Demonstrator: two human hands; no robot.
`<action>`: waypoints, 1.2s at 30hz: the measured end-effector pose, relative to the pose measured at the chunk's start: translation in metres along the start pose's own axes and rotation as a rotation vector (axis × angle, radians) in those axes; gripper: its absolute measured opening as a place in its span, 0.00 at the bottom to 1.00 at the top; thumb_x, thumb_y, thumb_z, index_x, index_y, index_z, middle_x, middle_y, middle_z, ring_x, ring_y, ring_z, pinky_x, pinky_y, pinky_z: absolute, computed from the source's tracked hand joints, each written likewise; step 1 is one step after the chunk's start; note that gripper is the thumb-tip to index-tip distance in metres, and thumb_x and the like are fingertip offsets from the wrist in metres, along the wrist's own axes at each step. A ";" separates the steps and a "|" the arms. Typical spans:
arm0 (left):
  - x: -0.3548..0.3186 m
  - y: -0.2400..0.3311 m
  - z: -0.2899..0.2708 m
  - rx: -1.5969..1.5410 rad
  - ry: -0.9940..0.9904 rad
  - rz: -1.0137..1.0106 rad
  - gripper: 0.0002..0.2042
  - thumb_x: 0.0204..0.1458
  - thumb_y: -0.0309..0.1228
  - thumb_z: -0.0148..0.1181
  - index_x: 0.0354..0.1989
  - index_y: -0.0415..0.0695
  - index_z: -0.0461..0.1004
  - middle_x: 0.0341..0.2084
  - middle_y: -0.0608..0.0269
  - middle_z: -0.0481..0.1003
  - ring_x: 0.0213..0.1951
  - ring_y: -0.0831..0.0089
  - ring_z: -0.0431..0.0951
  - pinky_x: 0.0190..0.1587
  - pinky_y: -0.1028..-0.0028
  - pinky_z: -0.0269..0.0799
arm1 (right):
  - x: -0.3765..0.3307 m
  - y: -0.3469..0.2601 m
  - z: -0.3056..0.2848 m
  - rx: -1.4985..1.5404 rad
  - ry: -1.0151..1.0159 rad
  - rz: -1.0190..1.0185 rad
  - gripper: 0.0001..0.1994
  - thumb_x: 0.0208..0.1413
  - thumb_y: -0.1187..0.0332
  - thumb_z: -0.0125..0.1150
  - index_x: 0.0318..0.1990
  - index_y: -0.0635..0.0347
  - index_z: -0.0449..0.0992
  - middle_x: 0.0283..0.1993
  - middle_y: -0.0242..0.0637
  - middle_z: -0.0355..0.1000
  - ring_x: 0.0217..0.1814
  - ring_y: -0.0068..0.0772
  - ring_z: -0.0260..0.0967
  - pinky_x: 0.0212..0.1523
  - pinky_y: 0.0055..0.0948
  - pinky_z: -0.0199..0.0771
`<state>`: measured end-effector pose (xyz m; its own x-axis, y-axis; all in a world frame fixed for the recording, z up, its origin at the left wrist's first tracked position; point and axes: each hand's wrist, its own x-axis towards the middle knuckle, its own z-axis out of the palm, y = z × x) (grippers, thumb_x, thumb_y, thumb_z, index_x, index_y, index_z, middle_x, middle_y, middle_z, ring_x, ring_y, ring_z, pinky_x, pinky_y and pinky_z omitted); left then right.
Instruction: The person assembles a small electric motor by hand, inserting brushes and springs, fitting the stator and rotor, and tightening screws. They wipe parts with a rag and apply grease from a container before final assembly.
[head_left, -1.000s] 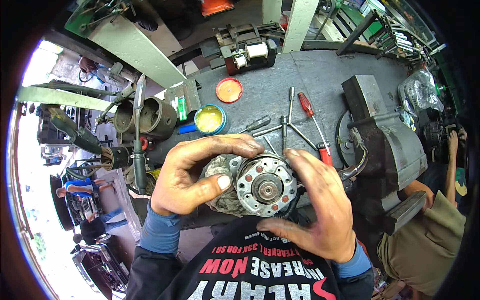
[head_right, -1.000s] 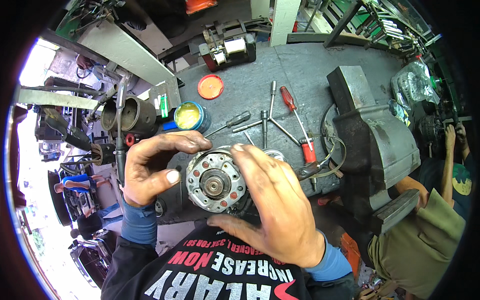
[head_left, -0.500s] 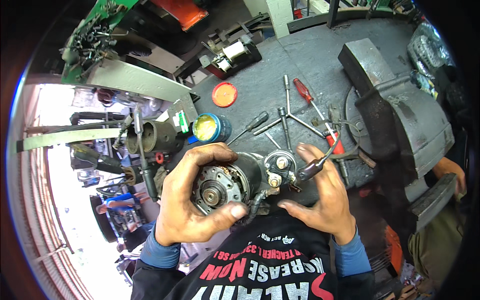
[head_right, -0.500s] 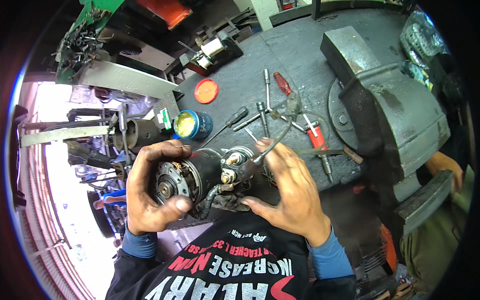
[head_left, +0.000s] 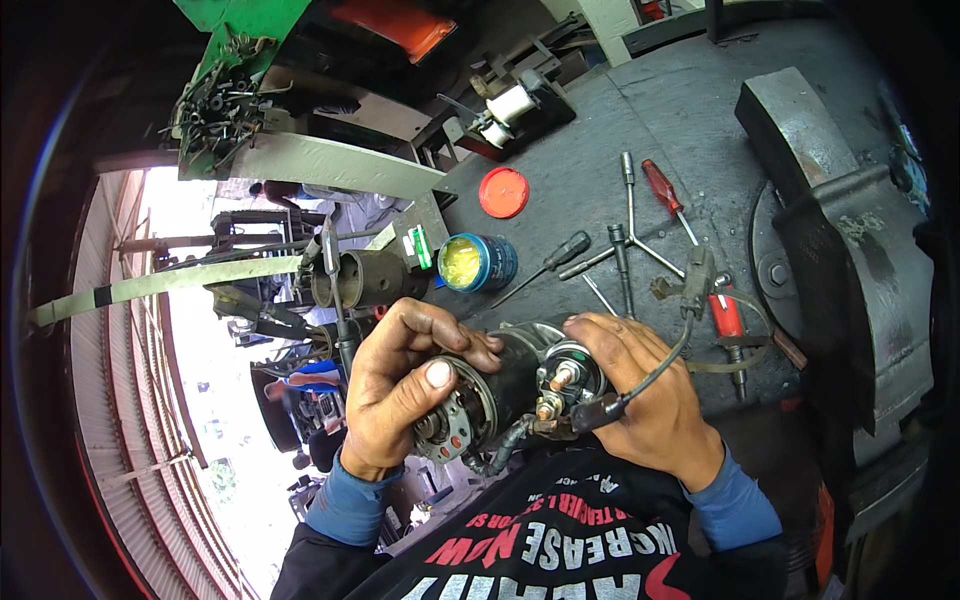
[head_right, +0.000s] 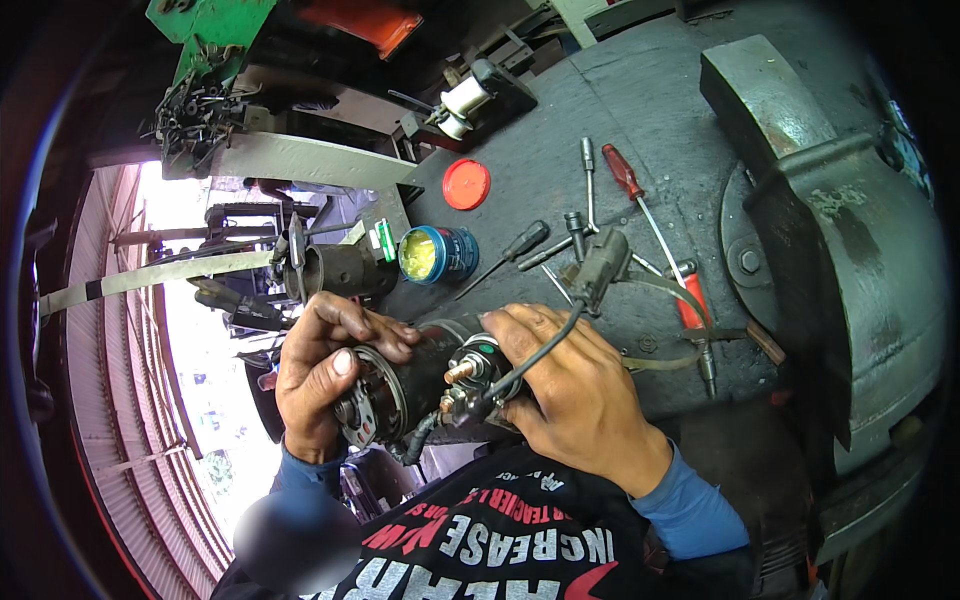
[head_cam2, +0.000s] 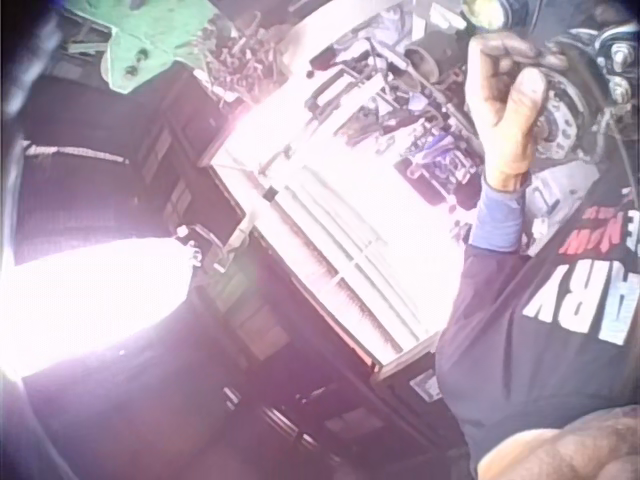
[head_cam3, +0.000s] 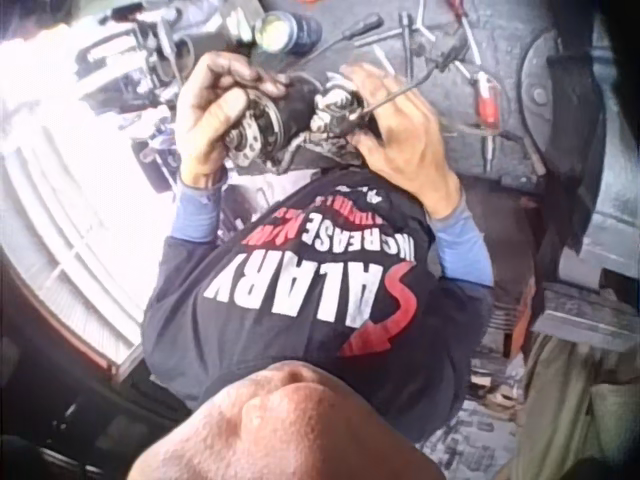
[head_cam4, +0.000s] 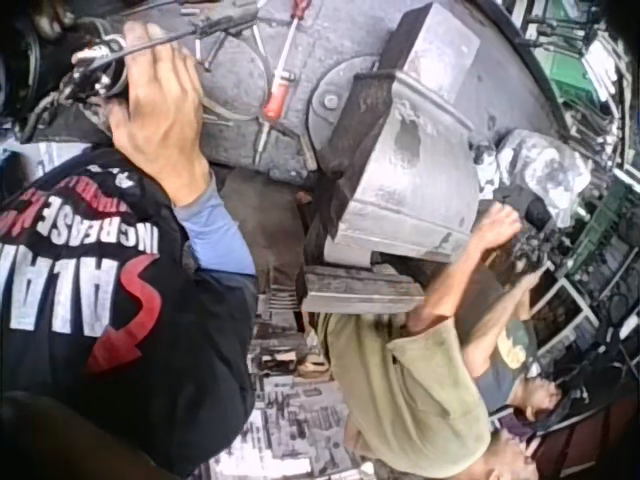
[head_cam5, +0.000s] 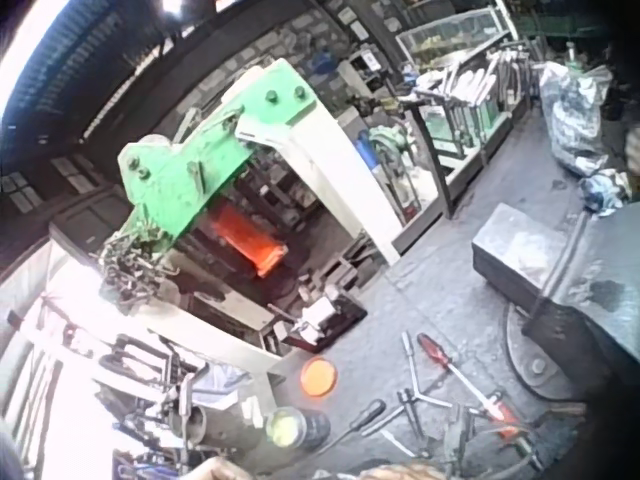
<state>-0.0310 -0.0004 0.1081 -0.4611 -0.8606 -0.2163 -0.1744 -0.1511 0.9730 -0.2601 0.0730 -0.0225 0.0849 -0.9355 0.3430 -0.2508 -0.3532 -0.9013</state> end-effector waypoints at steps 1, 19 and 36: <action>0.000 0.000 0.001 0.027 0.010 0.003 0.15 0.63 0.33 0.65 0.49 0.36 0.70 0.42 0.47 0.82 0.51 0.58 0.83 0.68 0.53 0.72 | 0.001 0.000 0.000 0.006 0.003 -0.003 0.35 0.44 0.73 0.76 0.65 0.65 0.74 0.61 0.53 0.76 0.65 0.57 0.75 0.66 0.50 0.74; -0.027 -0.012 0.022 0.472 0.256 0.346 0.31 0.45 0.33 0.82 0.50 0.35 0.67 0.46 0.40 0.78 0.54 0.52 0.81 0.66 0.46 0.72 | 0.005 -0.003 0.005 -0.033 0.035 0.017 0.35 0.44 0.66 0.76 0.62 0.67 0.74 0.59 0.54 0.77 0.61 0.61 0.76 0.64 0.54 0.75; -0.022 -0.014 0.010 0.526 0.102 0.387 0.30 0.41 0.26 0.81 0.48 0.42 0.64 0.46 0.40 0.82 0.60 0.43 0.81 0.70 0.39 0.65 | 0.002 0.002 0.001 -0.031 -0.023 0.015 0.37 0.41 0.66 0.77 0.63 0.67 0.74 0.61 0.54 0.78 0.63 0.59 0.78 0.67 0.51 0.75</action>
<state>-0.0268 0.0253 0.0987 -0.4959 -0.8506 0.1748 -0.4262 0.4138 0.8045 -0.2595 0.0702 -0.0239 0.1032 -0.9409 0.3226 -0.2819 -0.3387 -0.8977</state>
